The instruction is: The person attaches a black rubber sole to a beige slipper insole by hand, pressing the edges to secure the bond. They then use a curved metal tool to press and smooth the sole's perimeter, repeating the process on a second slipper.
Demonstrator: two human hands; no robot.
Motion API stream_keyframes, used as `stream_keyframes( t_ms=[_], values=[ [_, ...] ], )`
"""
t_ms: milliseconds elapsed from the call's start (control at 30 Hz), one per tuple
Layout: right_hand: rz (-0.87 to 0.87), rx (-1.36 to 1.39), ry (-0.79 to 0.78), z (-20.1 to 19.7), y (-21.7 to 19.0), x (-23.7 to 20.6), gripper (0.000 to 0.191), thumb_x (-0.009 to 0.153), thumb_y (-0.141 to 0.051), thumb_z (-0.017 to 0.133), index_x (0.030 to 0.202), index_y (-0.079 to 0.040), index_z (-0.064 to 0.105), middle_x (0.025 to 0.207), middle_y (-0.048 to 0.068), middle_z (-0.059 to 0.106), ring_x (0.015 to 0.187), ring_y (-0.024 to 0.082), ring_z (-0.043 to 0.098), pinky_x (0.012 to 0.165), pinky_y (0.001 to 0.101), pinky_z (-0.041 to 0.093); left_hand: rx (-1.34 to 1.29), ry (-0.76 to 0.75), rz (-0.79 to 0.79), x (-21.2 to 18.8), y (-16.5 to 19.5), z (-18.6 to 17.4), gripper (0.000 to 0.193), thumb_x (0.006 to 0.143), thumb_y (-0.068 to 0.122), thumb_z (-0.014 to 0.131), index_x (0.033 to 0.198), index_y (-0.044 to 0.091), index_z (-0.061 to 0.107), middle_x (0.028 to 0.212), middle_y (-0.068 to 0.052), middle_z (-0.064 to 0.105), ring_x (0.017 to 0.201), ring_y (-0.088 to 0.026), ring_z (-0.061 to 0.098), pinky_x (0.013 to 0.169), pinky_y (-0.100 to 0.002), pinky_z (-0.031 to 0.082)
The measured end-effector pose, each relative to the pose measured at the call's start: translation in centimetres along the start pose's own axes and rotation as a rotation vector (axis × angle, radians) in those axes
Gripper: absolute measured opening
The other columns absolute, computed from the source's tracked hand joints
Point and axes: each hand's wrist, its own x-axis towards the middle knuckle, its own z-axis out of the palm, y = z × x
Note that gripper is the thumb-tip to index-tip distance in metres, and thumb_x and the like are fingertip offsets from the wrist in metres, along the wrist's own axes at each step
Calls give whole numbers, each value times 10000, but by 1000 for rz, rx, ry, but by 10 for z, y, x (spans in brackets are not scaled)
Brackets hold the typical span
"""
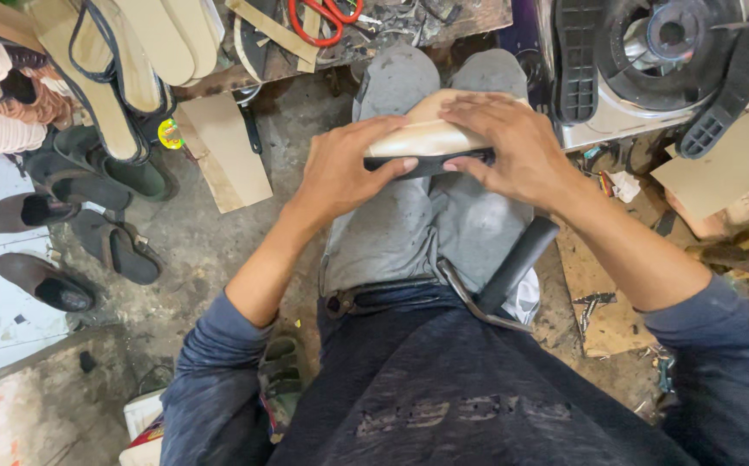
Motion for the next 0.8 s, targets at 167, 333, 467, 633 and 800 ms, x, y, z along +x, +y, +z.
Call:
stream_keyframes(
  t_ms=[167,333,467,633,800],
  values=[
    [67,114,3,-15,7,-10,566,813,-196,853,1323,-25,677,1328,175,684,1318,333,617,1136,441,480,-276,21,-59,-12,-17,-12,423,895,173,827,1281,53,703,1219,-161,744,1107,-249,756,958,-340,567],
    [108,196,47,-9,18,-7,516,792,-136,871,1266,-3,716,1303,172,695,1301,324,652,1170,412,469,-305,55,-85,-13,-21,1,382,907,124,820,1265,44,712,1193,-185,754,1047,-225,767,906,-319,578],
    [128,242,29,-14,20,-4,502,769,-127,880,1227,-1,718,1293,167,698,1282,319,663,1102,376,512,-378,35,-152,-16,-26,2,402,913,106,798,1296,43,695,1182,-138,763,1038,-163,735,910,-290,559],
    [62,240,15,-20,12,-7,567,750,-133,878,1270,5,698,1349,184,674,1295,335,630,1062,380,510,-792,115,-247,-39,-41,11,352,1017,92,678,1354,-2,645,1260,-55,710,1112,-97,642,958,-246,528],
    [127,322,-96,-24,22,-4,639,761,-199,871,1341,-49,649,1417,151,649,1313,295,636,1099,377,506,-793,220,-240,-54,-63,33,333,1074,117,631,1367,-41,642,1257,-84,707,1101,-109,624,975,-249,502]
  ],
)
